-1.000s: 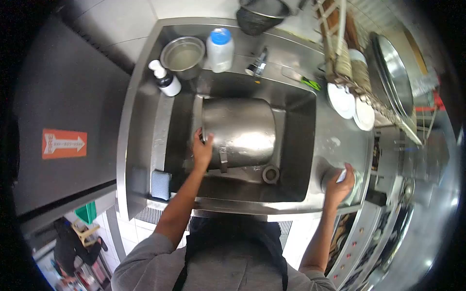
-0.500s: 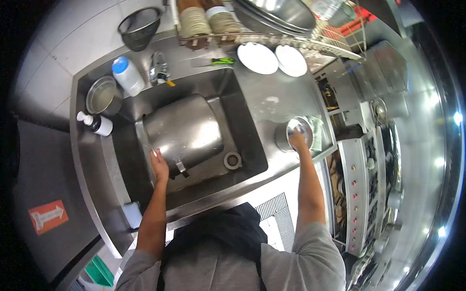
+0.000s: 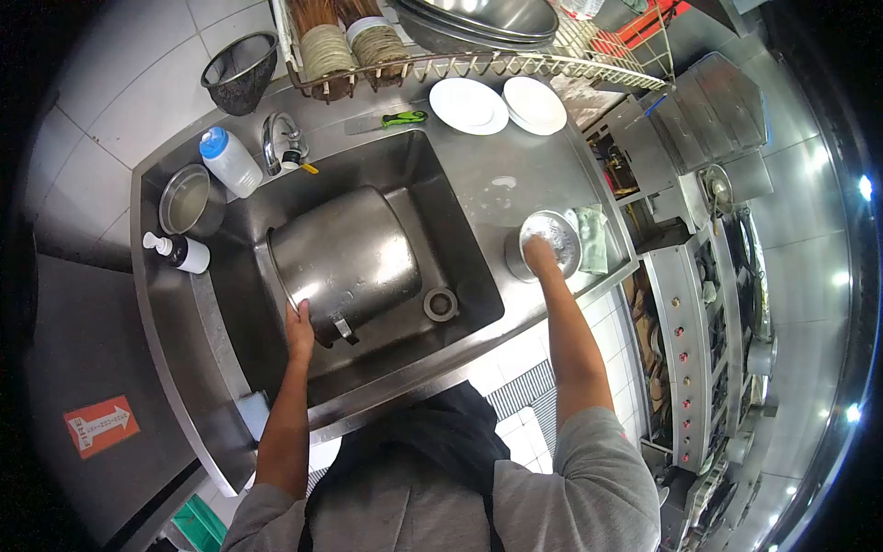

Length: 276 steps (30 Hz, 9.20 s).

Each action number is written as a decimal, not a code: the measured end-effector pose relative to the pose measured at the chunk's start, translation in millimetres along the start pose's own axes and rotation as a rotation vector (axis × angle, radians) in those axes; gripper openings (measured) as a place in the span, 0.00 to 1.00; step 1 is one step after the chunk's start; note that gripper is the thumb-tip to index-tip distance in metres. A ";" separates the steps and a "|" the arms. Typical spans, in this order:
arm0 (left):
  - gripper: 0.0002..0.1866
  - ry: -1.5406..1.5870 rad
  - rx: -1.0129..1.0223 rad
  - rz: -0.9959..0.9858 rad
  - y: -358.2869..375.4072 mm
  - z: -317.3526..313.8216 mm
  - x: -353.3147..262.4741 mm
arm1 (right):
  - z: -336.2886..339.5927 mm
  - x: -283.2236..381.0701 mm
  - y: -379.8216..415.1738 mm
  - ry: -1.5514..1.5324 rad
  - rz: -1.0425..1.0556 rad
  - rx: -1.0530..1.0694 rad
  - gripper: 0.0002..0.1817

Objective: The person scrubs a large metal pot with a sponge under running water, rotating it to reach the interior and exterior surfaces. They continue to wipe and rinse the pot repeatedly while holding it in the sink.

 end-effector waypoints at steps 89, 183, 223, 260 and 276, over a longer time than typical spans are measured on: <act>0.19 0.056 -0.218 0.091 41.0 -37.9 9.8 | -36.0 554.9 104.2 -0.194 0.921 -0.051 0.19; 0.22 0.203 -0.399 0.019 -16.5 -42.0 -26.4 | -3.2 479.2 111.2 -0.365 1.104 -0.151 0.26; 0.24 -0.033 -0.179 0.221 -93.2 -36.2 -59.0 | -2.8 351.1 114.2 -0.137 0.833 -0.287 0.35; 0.14 -0.054 -0.284 0.020 -5.8 -70.2 -29.7 | 29.1 373.3 -24.6 -0.028 0.359 -0.448 0.24; 0.16 -0.157 -0.258 -0.007 -15.8 -62.8 -34.0 | 6.2 387.2 112.0 -0.184 0.747 -0.197 0.23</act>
Point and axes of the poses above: each hand's wrist, its own y-axis away from the middle knuckle, its own z-axis out of the back of the hand, x = y × z, the point moved 6 cm from there along -y, towards the middle knuckle, and after that the axes turned 6 degrees about -z, right-handed, at the moved point
